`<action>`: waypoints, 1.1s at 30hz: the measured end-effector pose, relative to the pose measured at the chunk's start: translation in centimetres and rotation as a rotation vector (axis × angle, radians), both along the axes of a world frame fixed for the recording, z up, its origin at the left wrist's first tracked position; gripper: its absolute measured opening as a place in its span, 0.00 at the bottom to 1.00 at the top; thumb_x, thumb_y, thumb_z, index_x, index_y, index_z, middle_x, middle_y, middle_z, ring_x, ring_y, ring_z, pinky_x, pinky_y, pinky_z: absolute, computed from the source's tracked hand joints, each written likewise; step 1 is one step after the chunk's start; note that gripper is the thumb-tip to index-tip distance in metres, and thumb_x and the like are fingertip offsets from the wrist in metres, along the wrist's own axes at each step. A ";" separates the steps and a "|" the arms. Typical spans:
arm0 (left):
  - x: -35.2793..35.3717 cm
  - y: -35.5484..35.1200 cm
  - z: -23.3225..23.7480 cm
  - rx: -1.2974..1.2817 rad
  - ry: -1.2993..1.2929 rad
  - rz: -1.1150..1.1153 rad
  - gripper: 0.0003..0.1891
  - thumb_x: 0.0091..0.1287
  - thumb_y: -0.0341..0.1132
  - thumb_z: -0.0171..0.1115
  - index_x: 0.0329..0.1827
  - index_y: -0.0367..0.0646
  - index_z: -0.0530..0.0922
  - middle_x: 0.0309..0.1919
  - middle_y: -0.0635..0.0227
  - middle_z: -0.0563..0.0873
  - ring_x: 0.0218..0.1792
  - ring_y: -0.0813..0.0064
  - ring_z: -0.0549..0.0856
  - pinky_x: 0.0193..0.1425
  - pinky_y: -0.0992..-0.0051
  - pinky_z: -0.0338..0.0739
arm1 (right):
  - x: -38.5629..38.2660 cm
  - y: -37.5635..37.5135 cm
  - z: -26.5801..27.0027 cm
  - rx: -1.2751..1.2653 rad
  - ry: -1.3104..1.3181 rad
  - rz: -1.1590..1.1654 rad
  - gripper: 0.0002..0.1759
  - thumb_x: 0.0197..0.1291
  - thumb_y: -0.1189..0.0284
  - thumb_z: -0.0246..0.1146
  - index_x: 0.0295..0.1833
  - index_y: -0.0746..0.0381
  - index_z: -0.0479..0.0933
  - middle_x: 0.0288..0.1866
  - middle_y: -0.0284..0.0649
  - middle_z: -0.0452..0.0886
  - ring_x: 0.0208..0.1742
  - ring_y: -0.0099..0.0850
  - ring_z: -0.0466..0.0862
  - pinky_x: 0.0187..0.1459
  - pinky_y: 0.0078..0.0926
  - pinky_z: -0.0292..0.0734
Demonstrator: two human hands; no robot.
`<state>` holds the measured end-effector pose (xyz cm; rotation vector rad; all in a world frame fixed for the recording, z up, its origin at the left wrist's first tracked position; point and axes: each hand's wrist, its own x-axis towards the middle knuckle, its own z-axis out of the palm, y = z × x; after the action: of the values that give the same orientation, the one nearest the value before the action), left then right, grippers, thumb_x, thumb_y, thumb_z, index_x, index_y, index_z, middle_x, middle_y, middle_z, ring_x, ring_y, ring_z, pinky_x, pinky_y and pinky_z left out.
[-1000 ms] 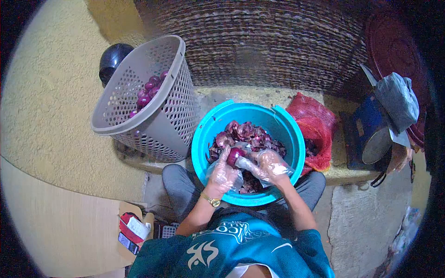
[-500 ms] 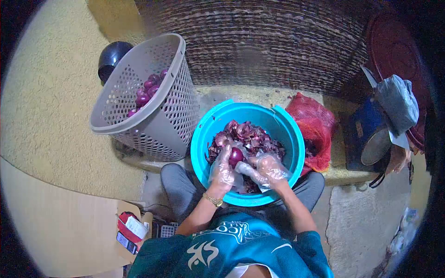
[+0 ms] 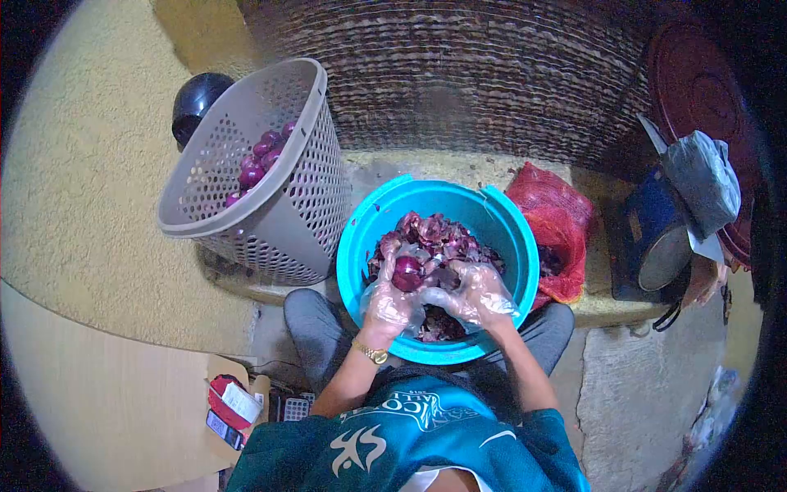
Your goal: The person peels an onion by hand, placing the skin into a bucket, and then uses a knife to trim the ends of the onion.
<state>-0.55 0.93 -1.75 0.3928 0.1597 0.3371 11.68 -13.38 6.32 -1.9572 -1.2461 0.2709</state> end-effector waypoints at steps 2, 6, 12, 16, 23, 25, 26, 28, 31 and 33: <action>-0.4 -1.5 0.8 0.330 0.059 0.123 0.31 0.72 0.31 0.57 0.77 0.52 0.58 0.67 0.61 0.72 0.63 0.60 0.77 0.67 0.61 0.76 | 0.3 0.5 -0.8 -0.117 -0.042 -0.067 0.36 0.44 0.35 0.70 0.38 0.60 0.84 0.28 0.50 0.84 0.33 0.48 0.86 0.36 0.44 0.79; -0.1 -1.3 -0.4 1.010 0.192 0.275 0.35 0.70 0.20 0.52 0.79 0.50 0.53 0.70 0.59 0.70 0.63 0.65 0.77 0.67 0.64 0.76 | -0.8 1.1 0.1 -0.111 -0.051 -0.102 0.39 0.45 0.34 0.68 0.41 0.62 0.83 0.29 0.53 0.84 0.33 0.50 0.86 0.37 0.45 0.79; 0.3 -1.6 -1.1 0.504 0.123 0.267 0.30 0.67 0.18 0.54 0.73 0.40 0.64 0.64 0.64 0.75 0.64 0.69 0.75 0.70 0.70 0.70 | -1.5 1.4 1.3 -0.054 -0.029 -0.069 0.33 0.57 0.38 0.62 0.45 0.59 0.85 0.28 0.53 0.84 0.31 0.49 0.85 0.35 0.44 0.78; 0.1 -1.6 3.4 -0.028 0.311 0.198 0.25 0.72 0.27 0.54 0.73 0.42 0.65 0.65 0.65 0.74 0.63 0.69 0.76 0.70 0.71 0.70 | -1.0 1.5 -0.6 -0.148 -0.060 -0.090 0.31 0.60 0.39 0.59 0.44 0.57 0.85 0.26 0.52 0.83 0.28 0.49 0.84 0.33 0.45 0.77; 0.2 0.1 0.8 0.033 0.150 0.070 0.21 0.76 0.44 0.54 0.69 0.49 0.69 0.62 0.65 0.76 0.64 0.68 0.76 0.68 0.63 0.73 | -0.5 0.5 -1.2 -0.105 -0.175 0.179 0.28 0.63 0.43 0.58 0.38 0.58 0.85 0.26 0.52 0.82 0.28 0.50 0.84 0.33 0.47 0.77; 0.4 0.5 0.2 0.032 0.197 0.174 0.25 0.76 0.49 0.52 0.71 0.48 0.66 0.59 0.60 0.80 0.60 0.62 0.80 0.61 0.51 0.79 | -0.3 0.2 -1.8 -0.171 -0.151 0.245 0.27 0.63 0.44 0.59 0.39 0.58 0.84 0.26 0.52 0.82 0.30 0.51 0.84 0.34 0.47 0.78; 0.4 0.8 0.0 0.091 0.187 0.175 0.28 0.74 0.51 0.54 0.71 0.46 0.65 0.64 0.59 0.76 0.66 0.58 0.74 0.67 0.47 0.72 | 0.0 0.0 -1.9 -0.170 -0.152 0.245 0.27 0.63 0.44 0.59 0.39 0.58 0.84 0.26 0.52 0.82 0.30 0.51 0.84 0.34 0.47 0.78; 0.4 1.2 0.4 0.030 0.181 0.173 0.29 0.74 0.51 0.54 0.72 0.45 0.64 0.66 0.58 0.75 0.67 0.56 0.74 0.69 0.46 0.70 | 0.5 -0.3 -1.4 -0.211 -0.077 0.144 0.26 0.62 0.45 0.60 0.42 0.58 0.85 0.27 0.51 0.83 0.31 0.50 0.85 0.34 0.48 0.79; -0.2 1.5 0.7 -0.025 0.159 0.168 0.31 0.74 0.51 0.54 0.73 0.43 0.62 0.68 0.57 0.73 0.68 0.52 0.73 0.73 0.45 0.63 | 1.4 -0.8 -2.1 -0.164 -0.196 -0.097 0.25 0.62 0.45 0.61 0.41 0.58 0.84 0.28 0.53 0.82 0.32 0.51 0.84 0.35 0.48 0.77; -0.2 1.5 0.9 -0.122 0.036 0.089 0.30 0.74 0.49 0.54 0.73 0.42 0.62 0.67 0.55 0.74 0.68 0.52 0.72 0.73 0.45 0.64 | 2.3 -0.8 -3.4 -0.197 -0.270 -0.122 0.24 0.63 0.47 0.60 0.43 0.58 0.84 0.28 0.54 0.82 0.31 0.52 0.84 0.33 0.50 0.76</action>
<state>-0.79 2.48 -0.86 0.2717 0.2319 0.4059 14.00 -14.22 2.88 -2.2893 -1.3020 0.0703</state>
